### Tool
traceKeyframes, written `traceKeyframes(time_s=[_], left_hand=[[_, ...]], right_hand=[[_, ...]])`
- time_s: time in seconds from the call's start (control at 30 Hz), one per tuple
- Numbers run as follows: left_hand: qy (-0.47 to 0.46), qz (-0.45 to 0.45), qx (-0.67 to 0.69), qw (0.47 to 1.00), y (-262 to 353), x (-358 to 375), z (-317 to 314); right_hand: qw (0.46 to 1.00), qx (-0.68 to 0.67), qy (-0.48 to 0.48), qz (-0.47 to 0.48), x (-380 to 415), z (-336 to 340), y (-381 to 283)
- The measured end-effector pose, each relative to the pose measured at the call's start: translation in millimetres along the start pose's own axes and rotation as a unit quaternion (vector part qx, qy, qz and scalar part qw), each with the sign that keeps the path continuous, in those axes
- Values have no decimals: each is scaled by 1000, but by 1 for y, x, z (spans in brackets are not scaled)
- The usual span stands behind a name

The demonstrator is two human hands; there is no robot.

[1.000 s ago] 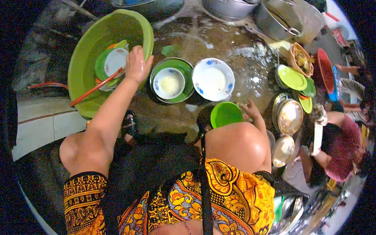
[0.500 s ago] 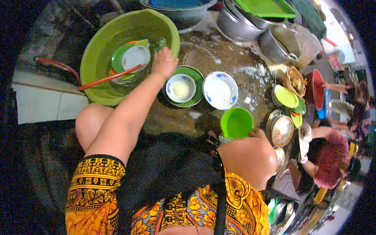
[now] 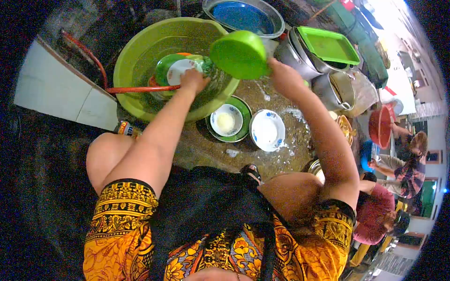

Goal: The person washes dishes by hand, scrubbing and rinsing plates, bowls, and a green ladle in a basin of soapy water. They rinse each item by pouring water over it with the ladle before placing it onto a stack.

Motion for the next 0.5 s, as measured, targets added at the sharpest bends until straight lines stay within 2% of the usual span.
traceKeyframes(time_s=[0.07,0.13,0.27,0.33,0.37,0.43,0.5], left_hand=[[-53,-5,-124,991,-59,-35,-56],[-61,12,-121,991,-78,-15,-56],[-76,17,-123,989,-89,15,-39],[-65,14,-116,991,-100,9,-49],[-43,20,-142,989,-103,9,-50],[-25,27,-168,985,-106,7,-52],[70,0,-92,993,-102,8,-42]], right_hand=[[998,4,27,53,-39,-37,-28],[990,118,-13,77,-65,-67,-64],[976,190,-26,100,-89,-118,-102],[981,181,-24,69,-98,-140,-104],[977,192,-61,69,-101,-149,-107],[979,182,-75,57,-103,-162,-112],[980,172,-87,43,-106,-174,-116]])
Point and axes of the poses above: each hand's wrist, its own x-axis away from the middle knuckle, its own z-axis out of the back of the hand, y = z × x, the point moved 4 cm from there along -x, towards the middle knuckle, and after that the axes turned 5 degrees about -z, right-handed, at the moved point
